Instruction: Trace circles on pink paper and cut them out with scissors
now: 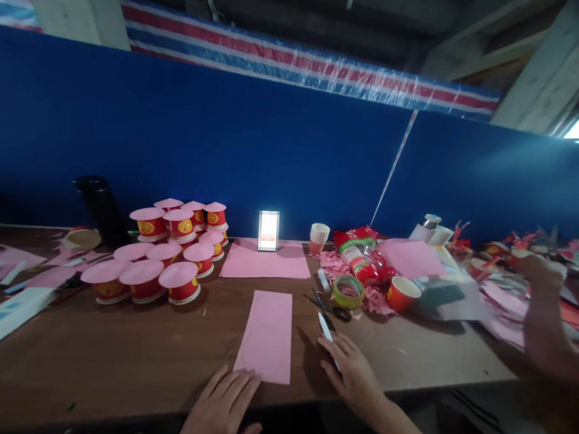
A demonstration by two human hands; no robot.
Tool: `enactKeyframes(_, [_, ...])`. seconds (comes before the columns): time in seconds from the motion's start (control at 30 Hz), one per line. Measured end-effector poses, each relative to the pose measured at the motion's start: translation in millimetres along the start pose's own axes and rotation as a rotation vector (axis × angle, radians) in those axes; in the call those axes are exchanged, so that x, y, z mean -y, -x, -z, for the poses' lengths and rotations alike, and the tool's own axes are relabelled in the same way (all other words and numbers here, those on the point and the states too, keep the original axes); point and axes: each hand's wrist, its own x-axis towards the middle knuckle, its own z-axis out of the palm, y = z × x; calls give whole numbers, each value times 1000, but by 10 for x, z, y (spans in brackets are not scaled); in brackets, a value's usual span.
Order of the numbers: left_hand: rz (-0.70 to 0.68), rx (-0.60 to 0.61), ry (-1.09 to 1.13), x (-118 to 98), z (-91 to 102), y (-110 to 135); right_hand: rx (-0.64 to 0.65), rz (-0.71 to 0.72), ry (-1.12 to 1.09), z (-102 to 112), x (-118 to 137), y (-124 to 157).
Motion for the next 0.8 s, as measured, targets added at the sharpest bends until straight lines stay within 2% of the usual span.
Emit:
enactKeyframes(0.2, [82,49,44,306,77,196,-14,-7,-10,8,-4,5])
enactKeyframes(0.37, [289,129,40,539,123,326,-40,-37,19,67,52,-22])
enactKeyframes(0.5, [471,168,26,480,71,341,0,-48,-16,106,204,-91])
enactKeyframes(0.63, [507,184,51,371,5,332,47,-8,-60,91,355,-183])
enactKeyframes(0.8, [497,267,40,405,-21,346,83,27,-130,125,416,-268])
